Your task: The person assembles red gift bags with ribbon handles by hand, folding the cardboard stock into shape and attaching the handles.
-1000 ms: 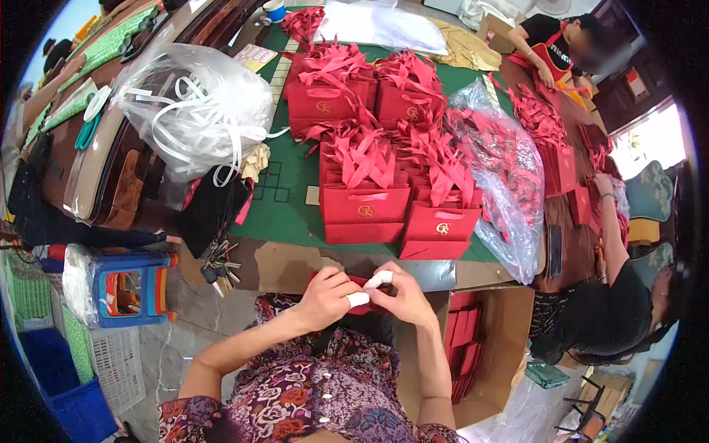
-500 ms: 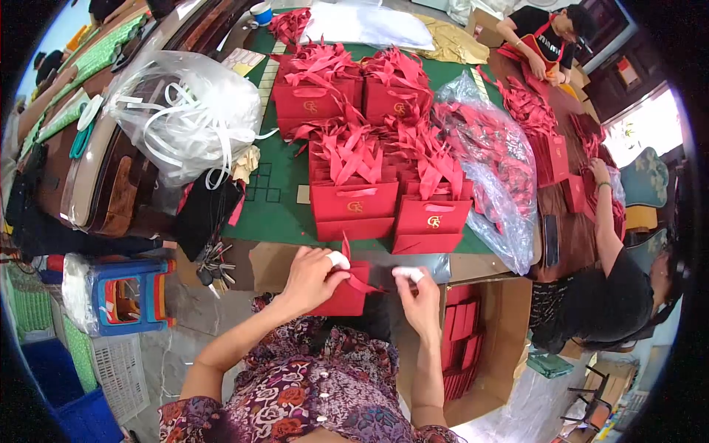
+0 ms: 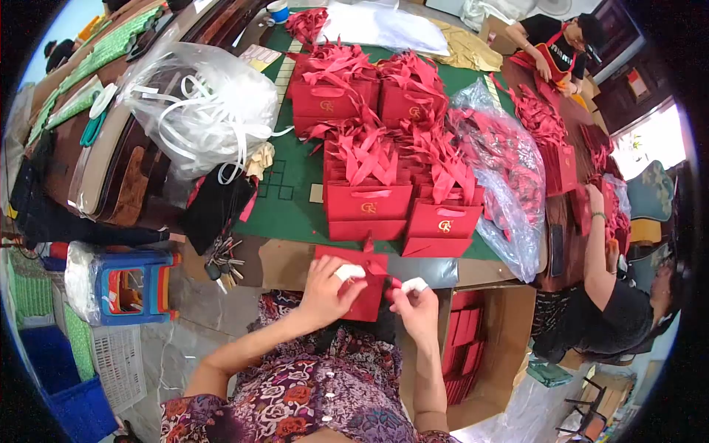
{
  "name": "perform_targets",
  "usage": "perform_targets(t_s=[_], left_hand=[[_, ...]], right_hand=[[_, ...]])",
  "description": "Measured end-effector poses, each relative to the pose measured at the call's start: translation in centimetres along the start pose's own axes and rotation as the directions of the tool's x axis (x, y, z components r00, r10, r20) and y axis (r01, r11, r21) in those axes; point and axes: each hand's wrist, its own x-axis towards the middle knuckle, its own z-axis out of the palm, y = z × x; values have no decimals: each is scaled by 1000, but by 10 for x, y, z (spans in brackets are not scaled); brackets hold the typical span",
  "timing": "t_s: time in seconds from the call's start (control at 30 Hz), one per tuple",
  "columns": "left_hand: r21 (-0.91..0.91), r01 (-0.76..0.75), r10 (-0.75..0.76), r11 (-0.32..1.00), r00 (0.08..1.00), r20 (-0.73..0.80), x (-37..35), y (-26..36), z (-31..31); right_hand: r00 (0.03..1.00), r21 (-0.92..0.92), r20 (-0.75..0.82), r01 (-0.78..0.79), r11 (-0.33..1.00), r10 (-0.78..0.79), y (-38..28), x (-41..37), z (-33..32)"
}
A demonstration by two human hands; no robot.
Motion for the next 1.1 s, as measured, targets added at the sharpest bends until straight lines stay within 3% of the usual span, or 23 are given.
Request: perform_targets(t_s=[0.03, 0.07, 0.13, 0.17, 0.23, 0.27, 0.33, 0.37, 0.43, 0.47, 0.5, 0.57, 0.6, 0.63, 0.7, 0.8, 0.93, 0.97, 1.1], left_hand=[[-36, 0, 1, 999, 999, 43, -5, 6, -3], [-150, 110, -86, 983, 984, 156, -7, 13, -7], [-290, 320, -207, 902, 909, 362, -11, 24, -11], [-324, 372, -196, 870, 863, 465, -14, 19, -8], [-406, 148, 10, 902, 933, 361, -24, 3, 8], [-405, 148, 6, 902, 934, 356, -27, -1, 10], [-506, 390, -121, 769, 867, 484, -28, -3, 9], [-507, 394, -123, 767, 865, 486, -31, -7, 12], [-614, 619, -185, 490, 762, 621, -31, -14, 18], [-696, 655, -187, 293, 754, 630, -35, -14, 20], [-697, 656, -187, 291, 753, 631, -30, -11, 14], [-603, 794, -192, -77, 582, 790, -23, -11, 1], [-625, 758, -173, -186, 601, 780, -24, -17, 1], [-629, 755, -179, -188, 603, 777, -23, -19, -1], [-555, 782, -259, -286, 494, 830, -21, -24, -4], [-582, 784, -228, -218, 539, 811, -26, -28, 1], [-659, 734, -210, -165, 627, 751, -41, -31, 27], [-659, 734, -212, -165, 626, 751, -44, -35, 28], [-657, 750, -213, -78, 631, 746, -30, -26, 8]], right_hand=[[989, 197, 98, -130, 972, 112, -8, 4, 0], [983, 280, 149, -146, 949, 107, -17, 7, 5], [976, 343, 198, -152, 927, 87, -23, 16, 17], [968, 405, 242, -161, 900, 64, -23, 20, 22], [973, 392, 227, -125, 911, 36, -22, 27, 29], [979, 440, 200, -109, 891, 21, -22, 30, 31], [990, 529, 139, -105, 842, 36, -29, 33, 35], [989, 527, 140, -109, 843, 40, -28, 34, 35], [989, 545, 141, -110, 831, 39, -24, 36, 35], [989, 532, 149, -97, 841, 20, -22, 37, 34], [989, 530, 149, -99, 842, 22, -16, 39, 33], [993, 279, -57, 117, 953, -105, -3, 42, 31], [974, 59, -153, 179, 982, -169, -2, 40, 29], [964, -142, -174, 178, 974, -202, -13, 32, 24], [933, -239, -175, 270, 933, -314, -22, 21, 17], [833, -306, 116, 548, 778, -541, -42, 0, 14], [662, -366, 378, 749, 552, -647, -37, -12, 32], [625, -359, 404, 780, 512, -668, -28, -10, 34], [646, -281, 337, 763, 582, -685, -27, -11, 35]])
